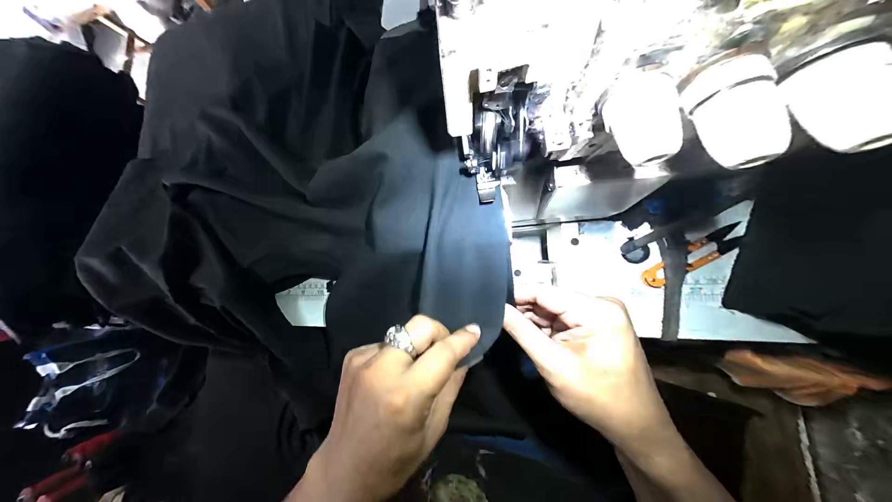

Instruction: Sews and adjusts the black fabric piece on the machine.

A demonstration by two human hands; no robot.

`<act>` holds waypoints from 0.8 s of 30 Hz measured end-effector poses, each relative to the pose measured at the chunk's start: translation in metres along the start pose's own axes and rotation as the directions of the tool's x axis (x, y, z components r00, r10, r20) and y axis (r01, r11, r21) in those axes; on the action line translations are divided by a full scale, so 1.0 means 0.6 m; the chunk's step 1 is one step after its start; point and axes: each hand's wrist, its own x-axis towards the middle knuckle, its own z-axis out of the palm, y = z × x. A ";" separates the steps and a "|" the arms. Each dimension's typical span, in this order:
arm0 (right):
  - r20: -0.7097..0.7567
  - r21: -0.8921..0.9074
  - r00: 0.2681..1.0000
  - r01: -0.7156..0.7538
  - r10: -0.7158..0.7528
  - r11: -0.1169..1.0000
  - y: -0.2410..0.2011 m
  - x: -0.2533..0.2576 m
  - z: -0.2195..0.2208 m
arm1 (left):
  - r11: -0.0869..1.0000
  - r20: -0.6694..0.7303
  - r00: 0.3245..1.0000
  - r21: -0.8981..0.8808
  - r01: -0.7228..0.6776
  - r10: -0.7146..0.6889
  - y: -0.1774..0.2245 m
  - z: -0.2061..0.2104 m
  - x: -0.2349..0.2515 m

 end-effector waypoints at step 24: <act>0.078 0.108 0.989 -0.135 0.127 0.985 -0.018 -0.014 -0.006 | 0.989 0.021 1.000 0.145 -0.018 0.015 0.024 -0.020 -0.002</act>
